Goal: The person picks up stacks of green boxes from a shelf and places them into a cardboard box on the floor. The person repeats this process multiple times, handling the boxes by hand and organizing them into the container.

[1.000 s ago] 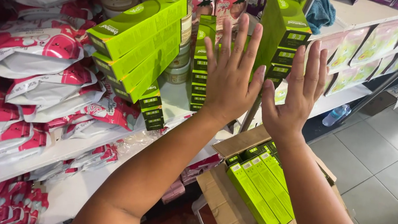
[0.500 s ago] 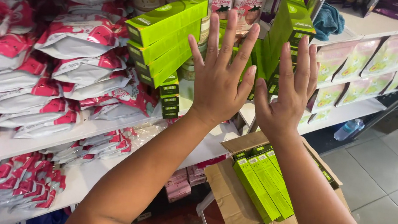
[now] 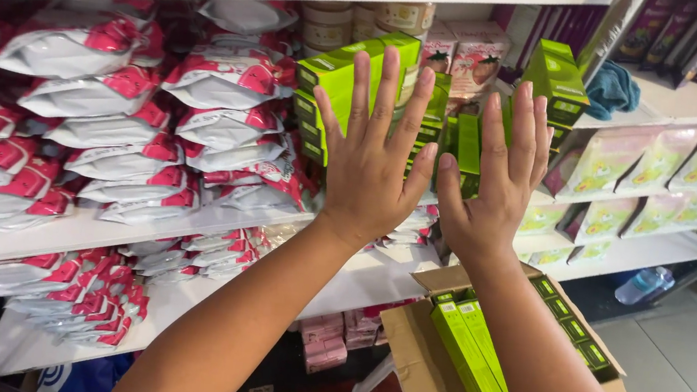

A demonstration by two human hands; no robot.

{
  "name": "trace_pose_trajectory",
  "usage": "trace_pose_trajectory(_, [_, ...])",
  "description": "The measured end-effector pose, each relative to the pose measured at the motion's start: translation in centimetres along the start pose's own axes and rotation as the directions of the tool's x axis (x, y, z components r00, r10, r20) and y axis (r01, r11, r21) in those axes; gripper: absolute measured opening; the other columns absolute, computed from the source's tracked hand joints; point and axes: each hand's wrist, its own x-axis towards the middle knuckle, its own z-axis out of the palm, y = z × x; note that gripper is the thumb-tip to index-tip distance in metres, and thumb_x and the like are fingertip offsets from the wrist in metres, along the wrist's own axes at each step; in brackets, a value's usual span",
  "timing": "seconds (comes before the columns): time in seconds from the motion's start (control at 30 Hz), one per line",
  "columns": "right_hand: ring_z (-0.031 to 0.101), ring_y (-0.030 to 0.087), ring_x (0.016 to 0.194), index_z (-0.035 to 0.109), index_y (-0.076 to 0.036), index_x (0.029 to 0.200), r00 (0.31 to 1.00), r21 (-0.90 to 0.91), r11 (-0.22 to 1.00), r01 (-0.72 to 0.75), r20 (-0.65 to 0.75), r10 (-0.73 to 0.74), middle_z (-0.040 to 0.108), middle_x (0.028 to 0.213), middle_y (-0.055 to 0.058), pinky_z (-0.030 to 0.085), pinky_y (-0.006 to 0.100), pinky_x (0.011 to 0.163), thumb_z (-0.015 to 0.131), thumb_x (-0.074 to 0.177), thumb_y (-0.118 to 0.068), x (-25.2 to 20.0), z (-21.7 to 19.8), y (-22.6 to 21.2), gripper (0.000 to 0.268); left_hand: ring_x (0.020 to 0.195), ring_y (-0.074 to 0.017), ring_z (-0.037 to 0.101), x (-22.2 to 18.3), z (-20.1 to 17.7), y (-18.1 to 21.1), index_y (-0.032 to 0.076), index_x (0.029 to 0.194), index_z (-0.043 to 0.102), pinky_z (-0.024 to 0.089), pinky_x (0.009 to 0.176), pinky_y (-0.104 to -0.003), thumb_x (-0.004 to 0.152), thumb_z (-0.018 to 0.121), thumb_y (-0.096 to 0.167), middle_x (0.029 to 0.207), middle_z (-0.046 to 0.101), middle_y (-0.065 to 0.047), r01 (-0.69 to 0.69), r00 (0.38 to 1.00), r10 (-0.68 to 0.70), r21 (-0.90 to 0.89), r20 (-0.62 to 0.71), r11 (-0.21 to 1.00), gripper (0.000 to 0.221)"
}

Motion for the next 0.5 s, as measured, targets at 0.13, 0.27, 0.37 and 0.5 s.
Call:
trace_pose_trajectory(0.13, [0.024, 0.039, 0.164, 0.043, -0.007, 0.162, 1.000, 0.003, 1.000, 0.015, -0.018, -0.015, 0.028, 0.172, 0.019, 0.016, 0.054, 0.136, 0.072, 0.101, -0.016, 0.8, 1.3, -1.7, 0.068, 0.164, -0.0457, 0.006, 0.4, -2.4, -1.5, 0.019, 0.167, 0.026, -0.001, 0.128, -0.077, 0.109, 0.054, 0.037, 0.175, 0.014, -0.017, -0.022, 0.998, 0.023, 0.030, -0.052, 0.999, 0.068])
trace_pose_trajectory(0.27, [0.024, 0.039, 0.163, 0.043, -0.008, 0.161, 0.999, 0.008, 1.000, 0.019, -0.039, -0.019, 0.029, 0.172, 0.018, 0.015, 0.056, 0.134, 0.071, 0.099, -0.018, 2.1, 3.1, -4.2, 0.069, 0.163, -0.0466, 0.006, 0.8, -4.4, -4.0, 0.014, 0.166, 0.026, -0.002, 0.126, -0.077, 0.107, 0.056, 0.037, 0.174, 0.013, -0.021, -0.026, 0.997, 0.030, 0.062, -0.067, 0.998, 0.070])
trace_pose_trajectory(0.37, [0.024, 0.039, 0.162, 0.041, -0.008, 0.161, 0.997, 0.005, 1.000, 0.027, -0.068, -0.026, 0.029, 0.171, 0.019, 0.015, 0.056, 0.133, 0.071, 0.097, -0.020, 3.0, 4.9, -6.4, 0.072, 0.162, -0.0476, 0.006, 0.8, -6.4, -6.2, 0.013, 0.166, 0.025, -0.002, 0.125, -0.077, 0.106, 0.057, 0.037, 0.173, 0.011, -0.022, -0.038, 0.996, 0.044, 0.074, -0.081, 0.997, 0.072])
trace_pose_trajectory(0.5, [0.024, 0.039, 0.161, 0.039, -0.006, 0.162, 0.994, 0.002, 0.999, 0.040, -0.104, -0.039, 0.028, 0.170, 0.021, 0.017, 0.056, 0.132, 0.071, 0.096, -0.021, 4.7, 7.4, -10.1, 0.075, 0.162, -0.0482, 0.005, 0.9, -9.8, -9.6, 0.013, 0.166, 0.024, -0.002, 0.125, -0.076, 0.104, 0.059, 0.037, 0.173, 0.011, -0.023, -0.054, 0.994, 0.063, 0.091, -0.095, 0.994, 0.075])
